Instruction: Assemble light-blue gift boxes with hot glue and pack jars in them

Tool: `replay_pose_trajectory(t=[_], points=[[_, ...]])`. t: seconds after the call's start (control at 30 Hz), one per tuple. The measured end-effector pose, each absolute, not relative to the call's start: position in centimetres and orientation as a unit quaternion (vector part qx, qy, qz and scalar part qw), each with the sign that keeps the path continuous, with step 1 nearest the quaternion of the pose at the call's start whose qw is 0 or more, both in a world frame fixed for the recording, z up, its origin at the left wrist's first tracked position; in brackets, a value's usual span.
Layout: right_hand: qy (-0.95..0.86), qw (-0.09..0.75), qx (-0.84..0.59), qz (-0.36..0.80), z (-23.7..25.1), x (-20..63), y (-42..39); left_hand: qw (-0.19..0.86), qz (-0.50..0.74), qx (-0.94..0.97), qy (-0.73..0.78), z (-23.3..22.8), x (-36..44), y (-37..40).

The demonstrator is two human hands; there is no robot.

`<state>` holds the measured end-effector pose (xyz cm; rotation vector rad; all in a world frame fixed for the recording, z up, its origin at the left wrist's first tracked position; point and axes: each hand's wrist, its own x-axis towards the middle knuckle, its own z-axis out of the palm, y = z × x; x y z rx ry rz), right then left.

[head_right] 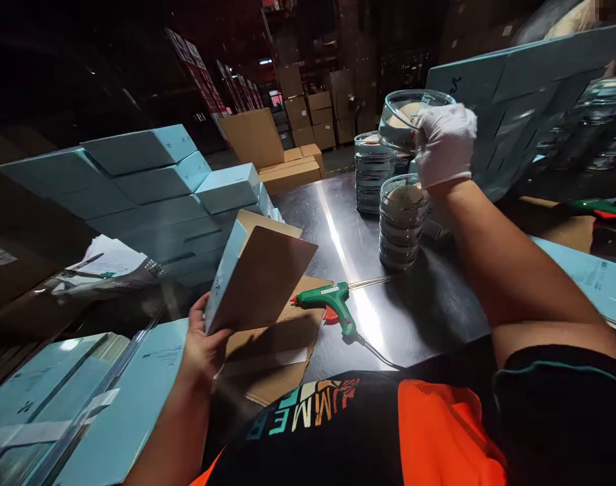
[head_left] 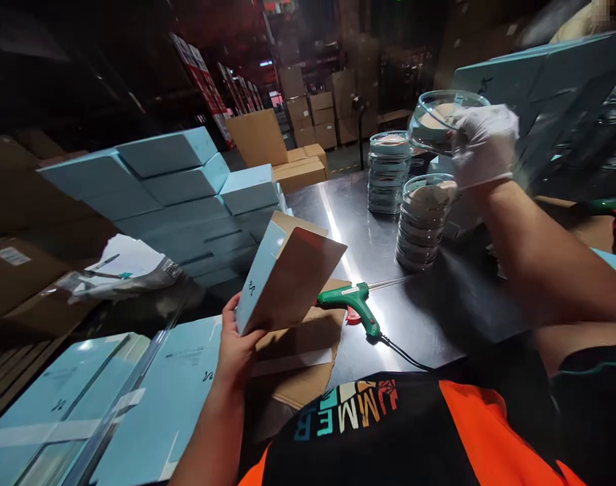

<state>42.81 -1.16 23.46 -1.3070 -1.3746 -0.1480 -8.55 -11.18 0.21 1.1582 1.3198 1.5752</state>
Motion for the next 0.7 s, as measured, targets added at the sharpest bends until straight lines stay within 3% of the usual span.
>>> replay_pose_trajectory(t=[0.03, 0.1, 0.2, 0.27, 0.33, 0.4, 0.57, 0.7], points=[[-0.598, 0.577, -0.548, -0.101, 23.9, 41.8, -1.8, 0.396, 0.615, 0.451, 0.511, -0.2, -8.0, -11.1], [-0.606, 0.611, -0.505, -0.064, 23.9, 38.8, -3.4, 0.429, 0.608, 0.439, 0.503, -1.0, -7.2, -10.9], [-0.628, 0.643, -0.409, 0.161, 22.2, 33.2, -6.4, 0.486, 0.597, 0.412, 0.487, -2.6, -6.2, -10.9], [-0.676, 0.571, -0.376, 0.276, 20.3, 29.7, -8.3, 0.52, 0.587, 0.4, 0.473, -3.9, -5.4, -11.2], [-0.748, 0.483, -0.362, 0.275, 18.2, 27.3, -9.9, 0.538, 0.569, 0.405, 0.471, -5.5, -4.8, -11.8], [-0.795, 0.446, -0.345, 0.223, 15.8, 25.9, -10.8, 0.537, 0.535, 0.432, 0.489, -6.9, -4.4, -12.6], [-0.737, 0.539, -0.336, 0.232, 7.3, 25.3, -11.8, 0.464, 0.472, 0.537, 0.523, -9.0, -5.3, -14.2], [-0.745, 0.531, -0.341, 0.217, 0.8, 23.9, -12.9, 0.404, 0.534, 0.575, 0.47, -8.9, -6.0, -14.1]])
